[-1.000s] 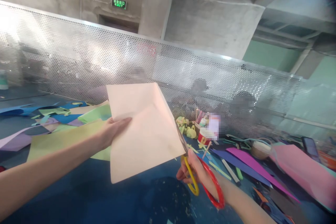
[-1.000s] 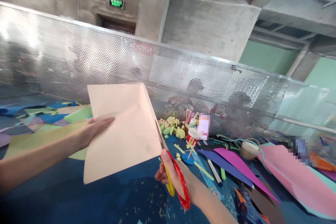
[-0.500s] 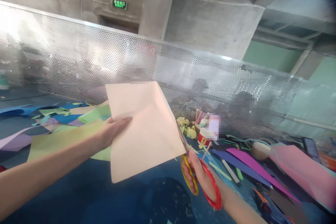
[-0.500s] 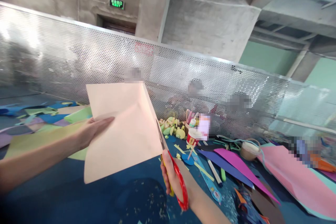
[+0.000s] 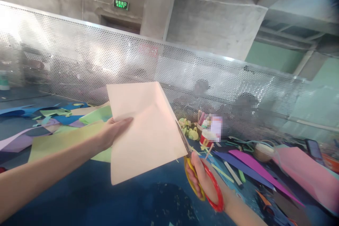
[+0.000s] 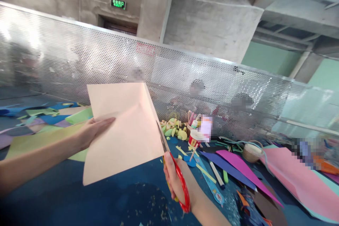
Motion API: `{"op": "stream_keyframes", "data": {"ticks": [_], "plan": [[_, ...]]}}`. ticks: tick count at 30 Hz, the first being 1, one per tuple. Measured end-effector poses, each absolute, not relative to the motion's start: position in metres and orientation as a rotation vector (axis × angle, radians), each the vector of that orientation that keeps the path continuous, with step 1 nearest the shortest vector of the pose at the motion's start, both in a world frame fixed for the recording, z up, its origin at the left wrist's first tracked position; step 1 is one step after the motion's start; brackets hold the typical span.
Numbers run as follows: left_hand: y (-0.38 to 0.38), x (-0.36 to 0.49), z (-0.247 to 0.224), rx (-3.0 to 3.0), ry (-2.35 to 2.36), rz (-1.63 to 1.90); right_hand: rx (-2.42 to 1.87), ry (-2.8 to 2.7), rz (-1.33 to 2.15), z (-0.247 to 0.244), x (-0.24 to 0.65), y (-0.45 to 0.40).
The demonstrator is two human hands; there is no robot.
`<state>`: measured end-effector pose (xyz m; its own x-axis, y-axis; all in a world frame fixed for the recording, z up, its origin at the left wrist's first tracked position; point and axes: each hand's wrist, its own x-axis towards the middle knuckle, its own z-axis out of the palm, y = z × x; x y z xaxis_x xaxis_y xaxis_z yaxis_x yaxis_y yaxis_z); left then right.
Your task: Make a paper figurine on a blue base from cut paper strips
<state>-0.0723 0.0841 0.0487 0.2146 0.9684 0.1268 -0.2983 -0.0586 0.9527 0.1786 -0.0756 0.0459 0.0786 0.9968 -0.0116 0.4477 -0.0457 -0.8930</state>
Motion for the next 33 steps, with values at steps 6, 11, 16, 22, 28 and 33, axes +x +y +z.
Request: {"op": "stream_keyframes", "data": {"ticks": [6, 11, 16, 22, 28, 33], "plan": [[0.085, -0.073, 0.049, 1.137, 0.768, 1.224, -1.625, -1.436, 0.886, 0.04, 0.181, -0.075], [0.084, -0.071, 0.049, 1.117, 0.747, 1.236, -1.589, -1.411, 0.899, 0.037, 0.181, -0.074], [0.085, -0.072, 0.048, 1.11, 0.766, 1.242, -1.611, -1.374, 0.898, 0.037, 0.179, -0.075], [0.085, -0.071, 0.049, 1.109, 0.777, 1.247, -1.671, -1.29, 0.976, 0.038, 0.179, -0.073], [0.082, -0.07, 0.048, 1.107, 0.757, 1.217, -1.481, -1.311, 1.136, 0.035, 0.19, -0.067], [0.074, -0.065, 0.046, 1.147, 0.721, 1.164, -1.46, -1.409, 1.145, 0.046, 0.192, -0.073]]}}
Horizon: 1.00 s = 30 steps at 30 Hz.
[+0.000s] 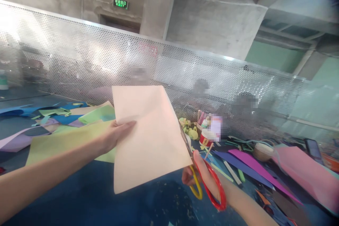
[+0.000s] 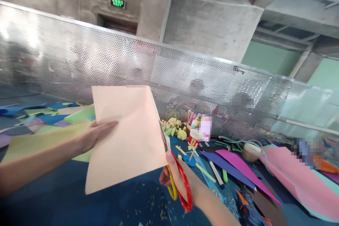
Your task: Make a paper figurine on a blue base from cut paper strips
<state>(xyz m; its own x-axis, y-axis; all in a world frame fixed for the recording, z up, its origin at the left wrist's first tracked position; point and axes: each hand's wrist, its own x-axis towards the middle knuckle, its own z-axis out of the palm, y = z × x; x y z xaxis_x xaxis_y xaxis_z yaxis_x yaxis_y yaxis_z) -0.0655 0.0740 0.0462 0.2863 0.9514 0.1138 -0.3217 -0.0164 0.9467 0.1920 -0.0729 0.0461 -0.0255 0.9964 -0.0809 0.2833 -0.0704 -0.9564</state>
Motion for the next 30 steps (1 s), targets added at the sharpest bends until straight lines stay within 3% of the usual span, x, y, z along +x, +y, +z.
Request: {"op": "stream_keyframes", "data": {"ticks": [30], "plan": [[0.065, -0.061, 0.048, 1.157, 0.715, 1.105, -1.557, -1.619, 0.827, 0.051, 0.189, -0.076]]}}
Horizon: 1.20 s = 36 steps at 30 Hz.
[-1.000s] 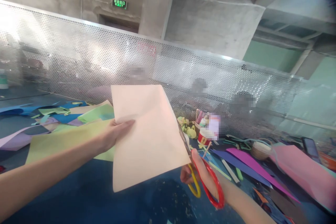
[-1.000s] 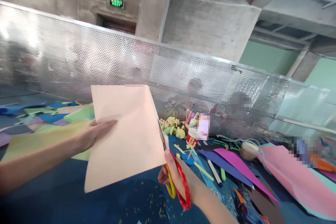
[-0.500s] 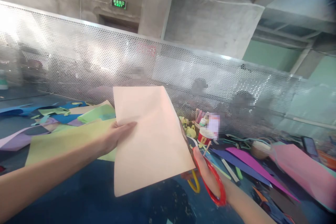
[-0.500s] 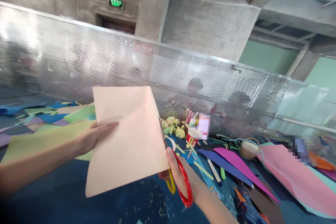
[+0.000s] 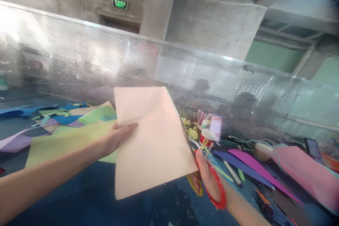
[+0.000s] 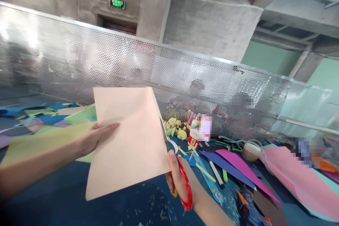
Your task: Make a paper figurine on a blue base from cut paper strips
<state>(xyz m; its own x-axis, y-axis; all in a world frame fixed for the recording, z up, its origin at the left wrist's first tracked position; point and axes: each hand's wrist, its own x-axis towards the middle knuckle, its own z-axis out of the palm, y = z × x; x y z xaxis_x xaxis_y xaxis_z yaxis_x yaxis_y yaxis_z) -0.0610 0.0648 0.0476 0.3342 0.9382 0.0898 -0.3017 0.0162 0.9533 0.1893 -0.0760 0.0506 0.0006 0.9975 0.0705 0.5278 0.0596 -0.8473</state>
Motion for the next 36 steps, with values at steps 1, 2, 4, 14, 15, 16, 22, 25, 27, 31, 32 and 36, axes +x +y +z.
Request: {"op": "stream_keyframes", "data": {"ticks": [1, 2, 4, 14, 15, 16, 22, 25, 27, 31, 32, 36], "plan": [[0.065, -0.061, 0.048, 1.154, 0.715, 1.103, -1.554, -1.62, 0.828, 0.05, 0.189, -0.076], [0.065, -0.061, 0.048, 1.15, 0.711, 1.102, -1.55, -1.618, 0.831, 0.049, 0.189, -0.075], [0.065, -0.061, 0.048, 1.148, 0.699, 1.098, -1.544, -1.602, 0.838, 0.045, 0.189, -0.074], [0.065, -0.061, 0.05, 1.128, 0.744, 1.106, -1.585, -1.543, 0.779, 0.042, 0.189, -0.074], [0.065, -0.061, 0.05, 1.125, 0.744, 1.106, -1.589, -1.523, 0.772, 0.042, 0.188, -0.074], [0.065, -0.061, 0.049, 1.123, 0.742, 1.106, -1.591, -1.497, 0.768, 0.042, 0.186, -0.075], [0.066, -0.061, 0.049, 1.114, 0.713, 1.103, -1.662, -1.346, 0.749, 0.041, 0.179, -0.076], [0.066, -0.06, 0.05, 1.108, 0.721, 1.111, -1.659, -1.327, 0.812, 0.04, 0.18, -0.074], [0.065, -0.06, 0.05, 1.107, 0.727, 1.116, -1.602, -1.345, 0.887, 0.038, 0.182, -0.073], [0.063, -0.06, 0.05, 1.115, 0.745, 1.09, -1.479, -1.361, 0.994, 0.038, 0.186, -0.071], [0.063, -0.06, 0.05, 1.122, 0.749, 1.08, -1.483, -1.366, 1.004, 0.04, 0.187, -0.072], [0.062, -0.059, 0.047, 1.16, 0.734, 1.039, -1.535, -1.458, 1.01, 0.059, 0.185, -0.079]]}}
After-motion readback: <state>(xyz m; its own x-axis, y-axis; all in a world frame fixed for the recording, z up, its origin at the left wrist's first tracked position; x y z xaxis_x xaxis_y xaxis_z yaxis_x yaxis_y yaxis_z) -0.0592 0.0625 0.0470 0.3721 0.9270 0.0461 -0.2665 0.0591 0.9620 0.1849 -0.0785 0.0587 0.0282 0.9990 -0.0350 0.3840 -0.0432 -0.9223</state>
